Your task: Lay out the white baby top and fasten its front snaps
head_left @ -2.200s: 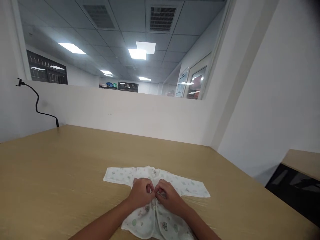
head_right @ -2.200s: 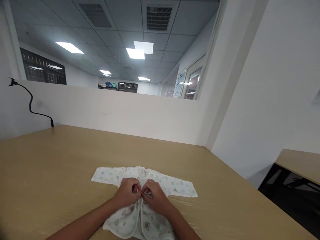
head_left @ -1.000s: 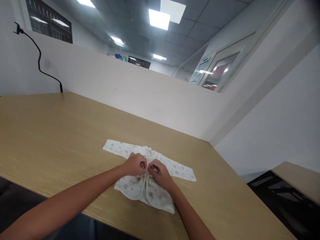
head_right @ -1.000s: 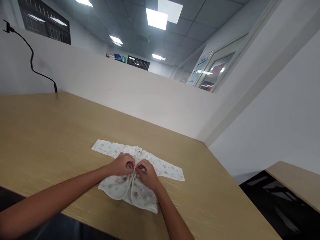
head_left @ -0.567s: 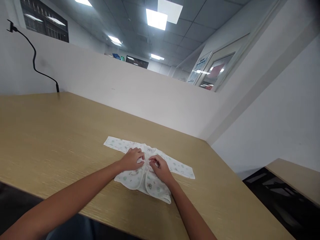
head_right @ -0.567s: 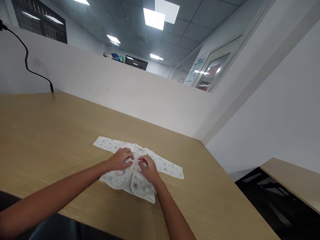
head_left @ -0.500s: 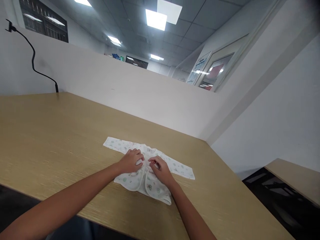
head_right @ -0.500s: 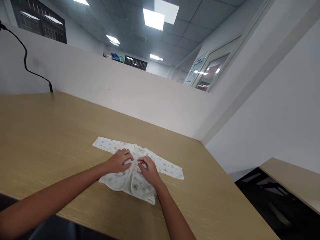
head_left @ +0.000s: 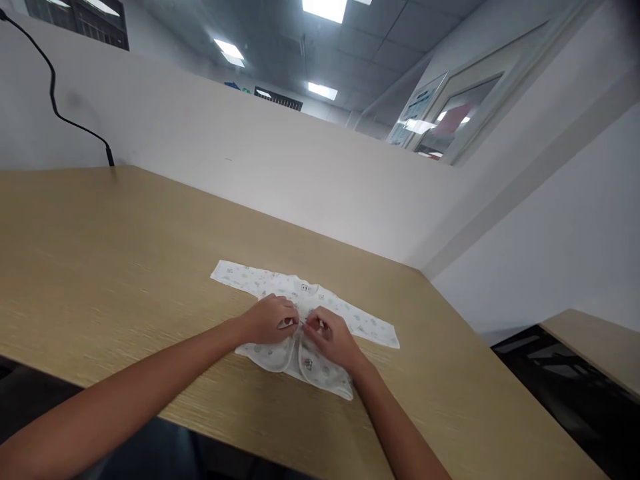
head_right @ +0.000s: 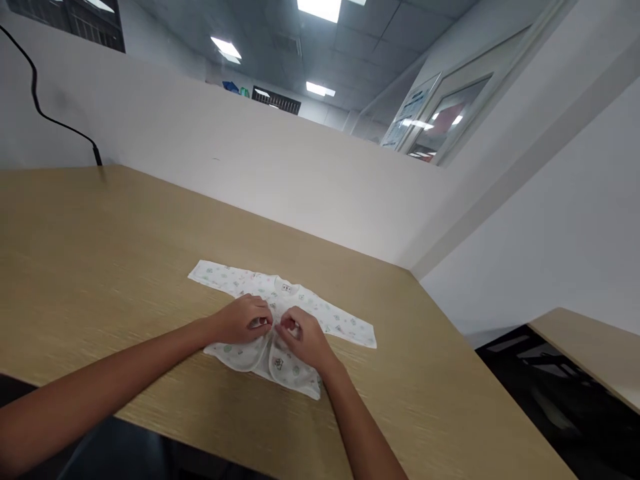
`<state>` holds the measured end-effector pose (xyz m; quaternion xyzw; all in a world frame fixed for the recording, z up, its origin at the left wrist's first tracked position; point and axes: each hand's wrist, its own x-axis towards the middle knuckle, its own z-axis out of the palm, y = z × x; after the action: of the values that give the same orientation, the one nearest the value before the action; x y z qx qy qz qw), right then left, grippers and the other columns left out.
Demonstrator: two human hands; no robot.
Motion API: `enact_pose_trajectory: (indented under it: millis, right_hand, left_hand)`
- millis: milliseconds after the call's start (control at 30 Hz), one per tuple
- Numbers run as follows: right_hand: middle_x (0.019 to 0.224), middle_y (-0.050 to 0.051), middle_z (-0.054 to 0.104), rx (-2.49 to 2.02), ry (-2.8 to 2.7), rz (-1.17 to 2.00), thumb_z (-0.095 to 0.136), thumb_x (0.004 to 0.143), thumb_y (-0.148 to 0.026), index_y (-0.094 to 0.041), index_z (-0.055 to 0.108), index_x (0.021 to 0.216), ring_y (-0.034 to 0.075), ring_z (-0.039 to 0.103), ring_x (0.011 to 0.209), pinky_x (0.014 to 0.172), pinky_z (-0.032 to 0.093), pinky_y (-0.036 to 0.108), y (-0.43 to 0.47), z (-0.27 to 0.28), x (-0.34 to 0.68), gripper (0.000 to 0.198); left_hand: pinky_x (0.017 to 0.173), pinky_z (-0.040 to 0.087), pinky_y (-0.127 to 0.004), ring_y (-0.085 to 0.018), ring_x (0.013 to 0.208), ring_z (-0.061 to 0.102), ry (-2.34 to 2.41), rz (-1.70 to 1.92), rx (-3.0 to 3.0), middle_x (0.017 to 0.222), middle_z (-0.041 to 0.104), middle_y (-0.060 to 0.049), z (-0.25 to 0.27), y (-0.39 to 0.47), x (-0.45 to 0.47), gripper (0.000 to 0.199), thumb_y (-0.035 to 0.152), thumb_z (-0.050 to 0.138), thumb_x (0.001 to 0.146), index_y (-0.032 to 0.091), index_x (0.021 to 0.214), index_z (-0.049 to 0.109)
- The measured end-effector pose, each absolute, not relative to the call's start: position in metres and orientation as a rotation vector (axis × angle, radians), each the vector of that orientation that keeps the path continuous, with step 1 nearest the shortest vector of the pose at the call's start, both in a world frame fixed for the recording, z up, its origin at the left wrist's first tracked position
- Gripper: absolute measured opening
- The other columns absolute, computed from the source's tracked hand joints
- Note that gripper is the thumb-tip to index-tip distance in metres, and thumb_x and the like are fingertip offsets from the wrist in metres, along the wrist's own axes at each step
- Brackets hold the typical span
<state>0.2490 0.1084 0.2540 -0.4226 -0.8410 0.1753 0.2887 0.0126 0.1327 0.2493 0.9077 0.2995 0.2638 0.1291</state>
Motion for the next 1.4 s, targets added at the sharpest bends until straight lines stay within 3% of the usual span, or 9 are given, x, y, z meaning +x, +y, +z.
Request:
enact_pose_trajectory:
  millis: [100, 200, 433, 567, 833, 1067, 1400]
  right_hand:
    - [0.067, -0.001, 0.056, -1.178, -2.363, 0.507, 0.075, 0.084, -0.043, -0.020, 0.055, 0.068, 0.013, 0.046, 0.062, 0.059, 0.035, 0.027, 0.101, 0.260, 0.246, 0.035]
    - [0.062, -0.003, 0.051, -1.183, -2.469, 0.546, 0.082, 0.077, -0.046, -0.020, 0.050, 0.061, 0.012, 0.042, 0.060, 0.058, 0.030, 0.027, 0.092, 0.268, 0.242, 0.044]
    - [0.075, 0.001, 0.063, -1.106, -2.619, 0.700, 0.070, 0.069, -0.018, -0.022, 0.056, 0.065, 0.018, 0.055, 0.075, 0.069, 0.042, 0.030, 0.074, 0.289, 0.234, 0.015]
    - [0.072, 0.001, 0.059, -1.105, -2.642, 0.708, 0.058, 0.064, -0.010, -0.022, 0.051, 0.061, 0.018, 0.052, 0.071, 0.068, 0.043, 0.030, 0.065, 0.295, 0.229, 0.014]
    - [0.077, 0.001, 0.065, -1.005, -2.569, 0.984, 0.057, 0.074, -0.009, -0.022, 0.068, 0.073, 0.016, 0.056, 0.071, 0.065, 0.045, 0.027, 0.059, 0.304, 0.227, 0.017]
    - [0.081, 0.001, 0.065, -1.113, -2.332, 0.612, 0.057, 0.085, -0.013, -0.021, 0.068, 0.085, 0.015, 0.056, 0.072, 0.068, 0.045, 0.027, 0.083, 0.285, 0.243, 0.013]
    - [0.081, 0.000, 0.065, -1.137, -2.355, 0.569, 0.064, 0.087, -0.016, -0.024, 0.074, 0.089, 0.014, 0.059, 0.073, 0.067, 0.043, 0.026, 0.090, 0.263, 0.238, 0.014]
  left_hand:
    - [0.086, 0.042, -0.033, -0.021, 0.092, 0.063, 0.835, 0.747, 2.641, 0.092, 0.071, -0.002, 0.248, 0.132, 0.013, 0.008, 0.022, 0.065, 0.086, 0.022, 0.090, 0.072]
    - [0.087, 0.043, -0.033, -0.021, 0.094, 0.063, 0.855, 0.725, 2.623, 0.094, 0.071, -0.003, 0.246, 0.133, 0.013, 0.009, 0.020, 0.067, 0.083, 0.022, 0.090, 0.072]
    - [0.088, 0.042, -0.034, -0.022, 0.096, 0.062, 0.879, 0.691, 2.598, 0.096, 0.069, -0.003, 0.247, 0.133, 0.014, 0.010, 0.021, 0.067, 0.083, 0.022, 0.092, 0.072]
    - [0.088, 0.041, -0.034, -0.022, 0.095, 0.061, 0.888, 0.685, 2.571, 0.095, 0.068, -0.003, 0.245, 0.133, 0.014, 0.010, 0.022, 0.067, 0.084, 0.023, 0.093, 0.072]
    - [0.093, 0.040, -0.036, -0.022, 0.099, 0.061, 0.903, 0.655, 2.538, 0.100, 0.068, -0.004, 0.247, 0.131, 0.014, 0.010, 0.022, 0.065, 0.088, 0.022, 0.096, 0.071]
    - [0.091, 0.045, -0.035, -0.022, 0.095, 0.065, 0.837, 0.667, 2.571, 0.096, 0.069, -0.004, 0.248, 0.134, 0.011, 0.012, 0.022, 0.067, 0.085, 0.022, 0.096, 0.073]
    - [0.084, 0.045, -0.029, -0.018, 0.086, 0.064, 0.674, 0.729, 2.509, 0.084, 0.071, -0.001, 0.238, 0.146, 0.009, 0.005, 0.027, 0.075, 0.082, 0.021, 0.082, 0.076]
